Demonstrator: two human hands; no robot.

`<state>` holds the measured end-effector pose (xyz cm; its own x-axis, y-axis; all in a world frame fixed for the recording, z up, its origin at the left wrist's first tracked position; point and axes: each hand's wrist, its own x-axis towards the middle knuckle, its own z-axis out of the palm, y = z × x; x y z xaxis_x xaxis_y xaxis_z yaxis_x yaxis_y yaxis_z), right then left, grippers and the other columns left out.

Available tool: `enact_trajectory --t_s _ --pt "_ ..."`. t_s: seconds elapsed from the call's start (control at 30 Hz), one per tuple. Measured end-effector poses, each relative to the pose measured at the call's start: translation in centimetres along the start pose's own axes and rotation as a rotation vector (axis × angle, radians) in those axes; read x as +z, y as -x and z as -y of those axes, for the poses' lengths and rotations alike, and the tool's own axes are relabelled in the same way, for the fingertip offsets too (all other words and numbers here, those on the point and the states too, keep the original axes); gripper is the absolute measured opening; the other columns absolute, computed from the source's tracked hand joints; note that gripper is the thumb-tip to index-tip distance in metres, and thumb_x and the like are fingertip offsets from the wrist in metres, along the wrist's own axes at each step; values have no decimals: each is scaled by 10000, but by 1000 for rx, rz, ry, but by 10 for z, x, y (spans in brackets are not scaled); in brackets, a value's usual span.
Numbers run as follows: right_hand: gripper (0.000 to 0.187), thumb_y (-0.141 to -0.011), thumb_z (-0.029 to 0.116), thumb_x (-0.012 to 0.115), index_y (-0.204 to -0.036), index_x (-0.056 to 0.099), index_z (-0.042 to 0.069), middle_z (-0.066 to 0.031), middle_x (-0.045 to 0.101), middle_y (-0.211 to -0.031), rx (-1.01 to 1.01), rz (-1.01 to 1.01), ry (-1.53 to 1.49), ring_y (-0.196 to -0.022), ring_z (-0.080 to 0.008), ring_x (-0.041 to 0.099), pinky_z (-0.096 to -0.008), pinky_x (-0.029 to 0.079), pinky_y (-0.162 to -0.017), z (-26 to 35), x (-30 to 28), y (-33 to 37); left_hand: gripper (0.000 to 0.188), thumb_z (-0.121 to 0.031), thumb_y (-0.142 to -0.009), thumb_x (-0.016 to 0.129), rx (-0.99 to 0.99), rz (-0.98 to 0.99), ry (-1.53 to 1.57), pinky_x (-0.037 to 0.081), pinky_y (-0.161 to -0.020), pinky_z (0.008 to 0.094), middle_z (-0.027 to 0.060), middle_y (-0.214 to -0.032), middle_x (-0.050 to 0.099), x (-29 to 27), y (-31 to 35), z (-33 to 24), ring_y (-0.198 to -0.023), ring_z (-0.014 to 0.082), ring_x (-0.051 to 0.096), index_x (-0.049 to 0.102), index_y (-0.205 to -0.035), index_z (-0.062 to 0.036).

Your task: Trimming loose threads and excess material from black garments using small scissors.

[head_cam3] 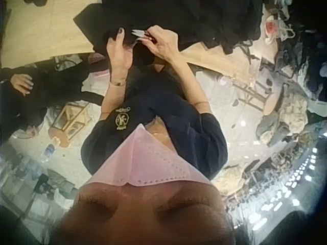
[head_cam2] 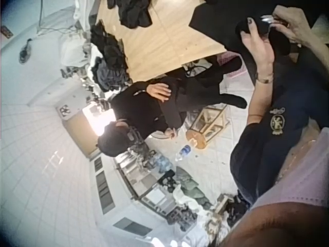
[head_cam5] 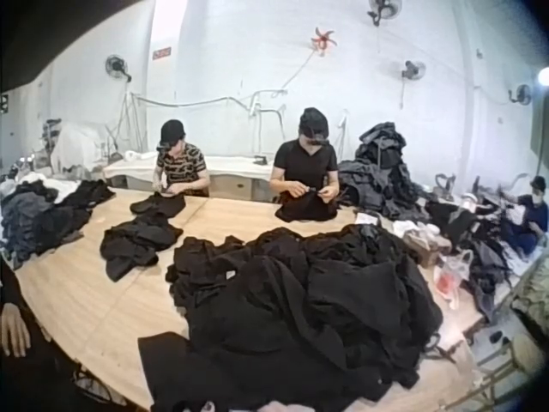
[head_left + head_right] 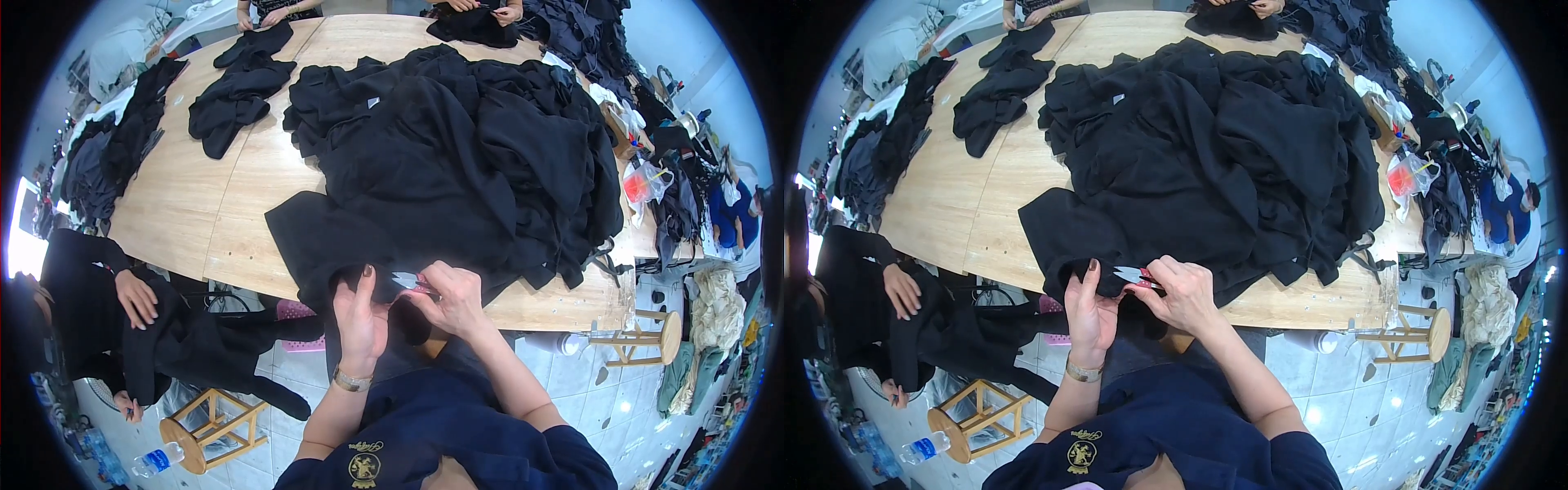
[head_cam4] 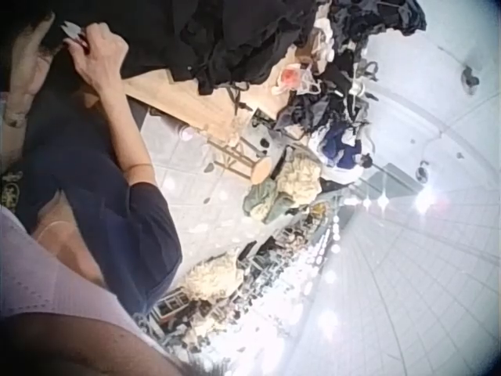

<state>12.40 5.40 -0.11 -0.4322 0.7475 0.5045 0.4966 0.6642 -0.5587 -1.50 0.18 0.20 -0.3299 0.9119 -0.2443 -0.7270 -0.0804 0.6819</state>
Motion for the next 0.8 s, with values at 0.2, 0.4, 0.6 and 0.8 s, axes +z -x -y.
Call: enact_trajectory --t_s 0.2,0.4,0.6,0.8 --pt "325 -717 368 708 -672 545 91 -39 500 -609 -36 -5 57 -483 -207 511 -298 387 -461 -3 0 0 339 -108 -894 563 57 11 44 510 -769 305 80 -1095 550 2 0 -1 -957 165 570 419 -1183 -4" --pt "331 -715 377 707 -667 543 94 -37 491 -604 -48 -15 61 -484 -204 505 -299 384 -465 -1 -1 -1 342 -83 -893 561 105 -5 21 475 -804 277 83 -1110 542 4 0 1 -970 146 549 419 -1189 8" --pt "337 -709 390 708 -663 540 102 -37 469 -579 -91 -6 93 -467 -201 478 -296 370 -462 -1 -3 -4 346 -53 -871 588 227 -42 -120 414 -850 240 75 -1126 531 1 1 6 -1001 122 508 436 -1171 26" --pt "235 -749 148 702 -802 524 5 -79 551 -621 322 -16 -373 -505 -220 542 -273 419 -485 4 -2 2 353 -63 -862 607 257 -71 -149 394 -848 233 77 -1128 532 3 0 9 -992 111 496 443 -1158 35"
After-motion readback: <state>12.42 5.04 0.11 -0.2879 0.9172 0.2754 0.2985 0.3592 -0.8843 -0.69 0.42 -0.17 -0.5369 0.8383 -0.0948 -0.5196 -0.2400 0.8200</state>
